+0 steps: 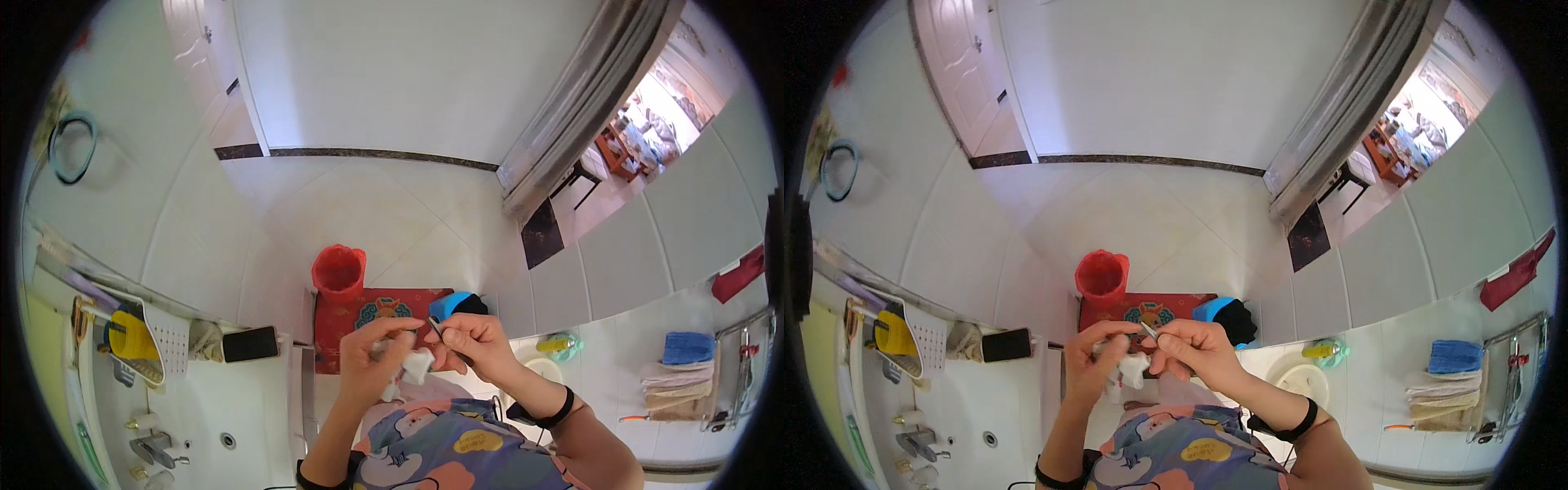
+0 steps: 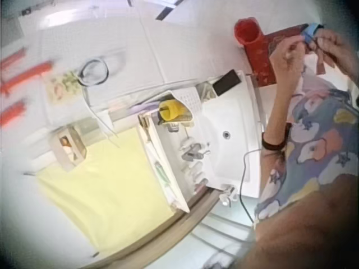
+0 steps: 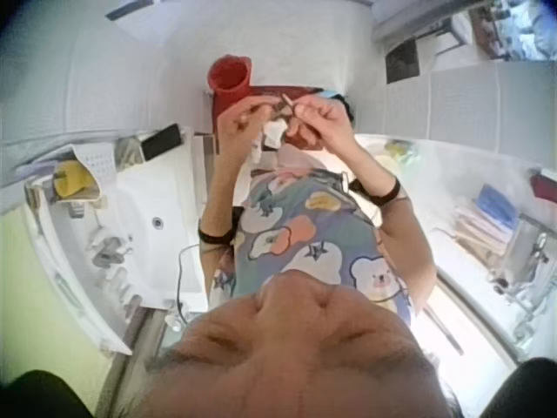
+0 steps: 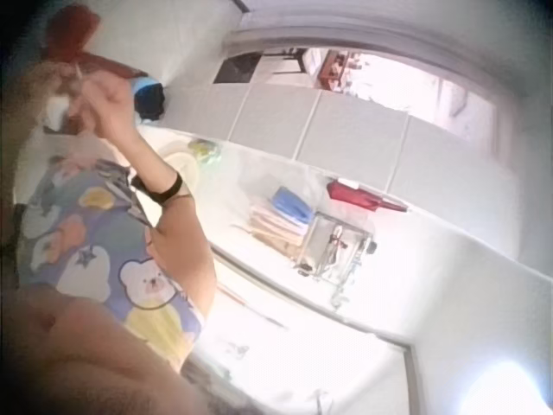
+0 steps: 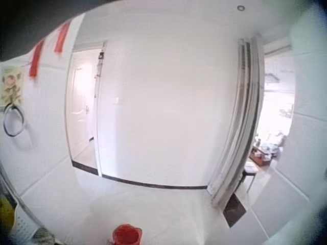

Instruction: The person cleans the interior and exterior of a blue cup and a yellow cup with a cloth, then wipes a small container and a wall-mounted shelf.

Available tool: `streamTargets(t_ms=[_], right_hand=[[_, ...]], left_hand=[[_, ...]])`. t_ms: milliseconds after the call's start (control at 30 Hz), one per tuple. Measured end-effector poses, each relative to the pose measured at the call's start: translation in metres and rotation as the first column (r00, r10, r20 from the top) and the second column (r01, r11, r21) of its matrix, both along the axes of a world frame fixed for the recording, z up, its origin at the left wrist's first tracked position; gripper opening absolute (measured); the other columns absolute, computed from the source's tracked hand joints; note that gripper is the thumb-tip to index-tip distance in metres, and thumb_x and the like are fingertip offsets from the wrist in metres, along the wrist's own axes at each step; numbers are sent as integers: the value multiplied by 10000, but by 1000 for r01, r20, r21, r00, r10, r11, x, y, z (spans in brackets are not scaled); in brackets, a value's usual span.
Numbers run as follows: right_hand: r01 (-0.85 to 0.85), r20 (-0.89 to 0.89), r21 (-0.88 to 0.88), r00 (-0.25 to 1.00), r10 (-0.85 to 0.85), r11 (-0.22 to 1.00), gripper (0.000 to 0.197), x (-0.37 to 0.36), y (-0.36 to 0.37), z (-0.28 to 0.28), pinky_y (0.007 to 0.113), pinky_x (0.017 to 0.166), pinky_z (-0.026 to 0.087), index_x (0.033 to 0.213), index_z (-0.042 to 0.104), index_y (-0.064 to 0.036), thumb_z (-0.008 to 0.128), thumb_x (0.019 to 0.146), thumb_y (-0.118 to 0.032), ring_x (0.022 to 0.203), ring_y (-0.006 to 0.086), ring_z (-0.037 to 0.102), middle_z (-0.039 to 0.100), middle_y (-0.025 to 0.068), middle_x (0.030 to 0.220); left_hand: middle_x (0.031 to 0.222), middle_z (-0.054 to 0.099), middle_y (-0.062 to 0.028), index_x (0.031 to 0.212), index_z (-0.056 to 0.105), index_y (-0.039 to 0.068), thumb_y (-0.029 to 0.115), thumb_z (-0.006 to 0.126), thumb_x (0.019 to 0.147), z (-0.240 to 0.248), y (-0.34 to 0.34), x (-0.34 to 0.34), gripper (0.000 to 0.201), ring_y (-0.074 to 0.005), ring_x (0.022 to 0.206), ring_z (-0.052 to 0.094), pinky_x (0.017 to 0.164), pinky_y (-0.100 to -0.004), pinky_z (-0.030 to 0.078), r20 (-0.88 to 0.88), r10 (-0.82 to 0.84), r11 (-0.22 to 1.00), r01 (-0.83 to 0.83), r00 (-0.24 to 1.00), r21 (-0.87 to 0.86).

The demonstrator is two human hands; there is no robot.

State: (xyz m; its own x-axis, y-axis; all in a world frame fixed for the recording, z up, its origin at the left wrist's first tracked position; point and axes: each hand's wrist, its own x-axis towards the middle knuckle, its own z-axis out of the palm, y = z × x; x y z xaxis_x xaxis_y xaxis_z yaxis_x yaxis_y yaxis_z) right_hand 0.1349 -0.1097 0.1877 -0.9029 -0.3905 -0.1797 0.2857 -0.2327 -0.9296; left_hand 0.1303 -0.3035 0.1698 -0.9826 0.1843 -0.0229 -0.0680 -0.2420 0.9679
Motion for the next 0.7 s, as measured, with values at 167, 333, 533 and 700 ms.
streamTargets(t_ms=[167, 333, 533, 700], right_hand=[[194, -262, 131, 953, -155, 972, 177, 11, 24, -3, 214, 475, 388, 1019, 652, 22, 601, 931, -124, 533, 65, 507, 640, 43, 691], [561, -754, 341, 643, -138, 754, 173, 29, 44, 10, 235, 488, 436, 982, 680, 12, 693, 840, -85, 533, 114, 563, 631, 69, 670], [782, -921, 390, 330, 208, 487, 257, 59, 62, 24, 245, 446, 441, 977, 674, 19, 744, 742, -56, 514, 159, 556, 637, 85, 702], [882, -908, 302, 150, 392, 362, 318, 83, 68, 26, 219, 442, 427, 989, 671, 13, 752, 690, -61, 520, 121, 544, 666, 77, 755]], left_hand=[[756, 665, -37, 984, 714, 28, 34, 727, 771, 10, 44, -9, 213, -51, 673, 582, 583, -204, 432, -200, -34, 997, 18, 979, -81], [690, 631, -42, 912, 718, -3, -39, 699, 731, 24, 68, -5, 185, -53, 571, 522, 495, -190, 359, -322, -122, 982, 66, 939, -178], [680, 631, -53, 870, 720, -14, -85, 695, 666, 30, 83, 13, 217, -92, 589, 534, 513, -219, 376, -430, -150, 984, 92, 890, -151], [685, 641, -59, 832, 720, -20, -112, 699, 624, 37, 80, 36, 228, -113, 619, 554, 541, -231, 397, -439, -169, 977, 90, 882, -195]])
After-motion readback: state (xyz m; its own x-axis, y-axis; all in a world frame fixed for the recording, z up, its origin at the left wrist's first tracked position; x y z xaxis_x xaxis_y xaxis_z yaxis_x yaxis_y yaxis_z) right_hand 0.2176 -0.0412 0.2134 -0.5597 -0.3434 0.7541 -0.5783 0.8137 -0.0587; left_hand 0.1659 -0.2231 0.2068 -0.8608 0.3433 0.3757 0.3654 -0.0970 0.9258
